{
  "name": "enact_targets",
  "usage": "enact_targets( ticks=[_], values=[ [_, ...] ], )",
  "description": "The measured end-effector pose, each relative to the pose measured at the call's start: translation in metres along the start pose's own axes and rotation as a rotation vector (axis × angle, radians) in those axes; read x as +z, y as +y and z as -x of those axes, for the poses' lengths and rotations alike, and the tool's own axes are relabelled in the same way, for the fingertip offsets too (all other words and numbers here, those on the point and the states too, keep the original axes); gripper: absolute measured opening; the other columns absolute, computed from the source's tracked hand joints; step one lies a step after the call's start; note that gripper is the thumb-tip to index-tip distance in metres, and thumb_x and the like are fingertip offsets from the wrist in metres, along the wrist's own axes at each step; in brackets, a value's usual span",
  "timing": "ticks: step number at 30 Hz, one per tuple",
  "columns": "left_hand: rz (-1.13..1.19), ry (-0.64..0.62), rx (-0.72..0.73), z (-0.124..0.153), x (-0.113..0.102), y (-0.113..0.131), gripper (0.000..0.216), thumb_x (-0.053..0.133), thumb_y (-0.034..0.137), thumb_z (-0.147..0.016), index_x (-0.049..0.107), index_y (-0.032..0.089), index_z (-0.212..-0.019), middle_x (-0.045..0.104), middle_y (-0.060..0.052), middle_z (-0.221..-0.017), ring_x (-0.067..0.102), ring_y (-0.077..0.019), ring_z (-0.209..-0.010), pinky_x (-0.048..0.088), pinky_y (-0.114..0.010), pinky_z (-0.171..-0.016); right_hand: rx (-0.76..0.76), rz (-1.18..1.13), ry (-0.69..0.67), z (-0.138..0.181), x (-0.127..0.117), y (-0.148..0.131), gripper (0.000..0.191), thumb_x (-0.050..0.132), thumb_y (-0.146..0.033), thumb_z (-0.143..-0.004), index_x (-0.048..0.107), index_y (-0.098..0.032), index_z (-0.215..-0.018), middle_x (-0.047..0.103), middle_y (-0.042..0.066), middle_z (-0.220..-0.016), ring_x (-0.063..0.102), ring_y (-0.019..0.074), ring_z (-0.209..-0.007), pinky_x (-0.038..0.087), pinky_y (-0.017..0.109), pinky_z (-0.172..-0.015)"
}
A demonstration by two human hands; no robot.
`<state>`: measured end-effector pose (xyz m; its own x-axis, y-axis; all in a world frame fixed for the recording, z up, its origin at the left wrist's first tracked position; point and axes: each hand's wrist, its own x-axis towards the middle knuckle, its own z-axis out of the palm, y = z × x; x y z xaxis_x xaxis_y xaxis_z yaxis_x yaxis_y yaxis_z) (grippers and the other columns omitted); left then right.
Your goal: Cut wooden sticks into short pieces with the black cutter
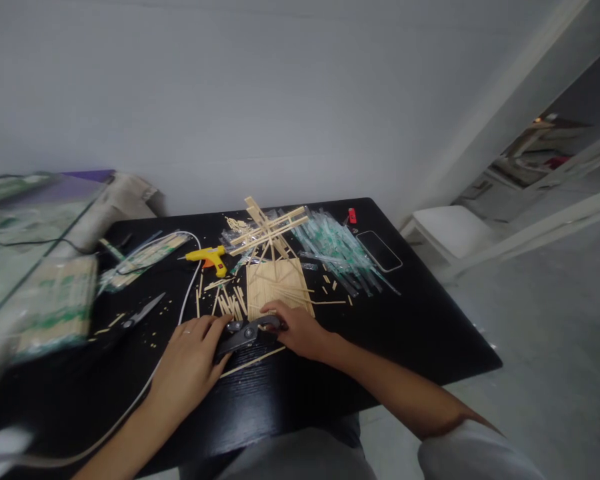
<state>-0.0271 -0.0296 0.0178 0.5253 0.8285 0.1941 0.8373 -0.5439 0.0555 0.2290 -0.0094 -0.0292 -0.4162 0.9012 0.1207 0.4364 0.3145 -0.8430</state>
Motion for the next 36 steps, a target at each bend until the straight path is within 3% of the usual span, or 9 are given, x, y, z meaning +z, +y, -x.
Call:
enact_targets(
  ticks=[9, 14, 18, 26, 36],
  values=[
    [-0.072, 0.016, -0.03, 0.001, 0.0, 0.008, 0.04, 0.063, 0.026, -0.088, 0.061, 0.014, -0.126, 0.065, -0.016, -0.111, 0.062, -0.0349, -0.1, 0.049, -0.047, -0.09, -0.01, 0.008, -0.009, 0.0, -0.002, -0.004, 0.033, 0.067, -0.011, -0.088, 0.062, -0.024, -0.118, 0.072, 0.0, -0.093, 0.067, 0.0183, -0.078, 0.045, 0.025, -0.071],
    [-0.141, -0.047, -0.04, 0.001, -0.003, 0.016, 0.039, 0.063, 0.028, -0.089, 0.062, 0.013, -0.124, 0.064, -0.016, -0.107, 0.062, -0.0342, -0.095, 0.049, -0.047, -0.087, -0.032, 0.016, -0.015, -0.001, -0.002, -0.003, 0.034, 0.067, -0.008, -0.087, 0.062, -0.023, -0.117, 0.073, 0.001, -0.099, 0.069, 0.0188, -0.084, 0.045, 0.025, -0.074],
    [-0.172, -0.083, -0.026, 0.002, -0.003, 0.019, 0.036, 0.062, 0.025, -0.09, 0.062, 0.012, -0.124, 0.064, -0.015, -0.106, 0.062, -0.0334, -0.096, 0.049, -0.046, -0.088, -0.021, 0.003, -0.012, -0.001, -0.002, -0.004, 0.031, 0.068, -0.01, -0.088, 0.062, -0.023, -0.116, 0.072, 0.001, -0.095, 0.068, 0.0183, -0.081, 0.044, 0.024, -0.072],
    [-0.211, -0.032, -0.08, 0.005, -0.007, 0.025, 0.034, 0.058, 0.03, -0.094, 0.059, 0.012, -0.123, 0.063, -0.014, -0.104, 0.06, -0.0327, -0.094, 0.047, -0.044, -0.084, 0.032, -0.004, 0.006, 0.0, -0.001, -0.006, 0.035, 0.068, -0.008, -0.085, 0.062, -0.023, -0.116, 0.072, -0.001, -0.088, 0.067, 0.0172, -0.077, 0.046, 0.024, -0.072],
    [-0.222, -0.089, -0.163, 0.01, -0.011, 0.042, 0.037, 0.057, 0.031, -0.095, 0.06, 0.01, -0.125, 0.063, -0.015, -0.104, 0.06, -0.0331, -0.094, 0.046, -0.045, -0.085, 0.047, -0.019, 0.012, 0.002, -0.002, -0.011, 0.03, 0.068, -0.014, -0.087, 0.062, -0.023, -0.115, 0.071, -0.001, -0.086, 0.067, 0.0177, -0.075, 0.046, 0.025, -0.071]
  ],
)
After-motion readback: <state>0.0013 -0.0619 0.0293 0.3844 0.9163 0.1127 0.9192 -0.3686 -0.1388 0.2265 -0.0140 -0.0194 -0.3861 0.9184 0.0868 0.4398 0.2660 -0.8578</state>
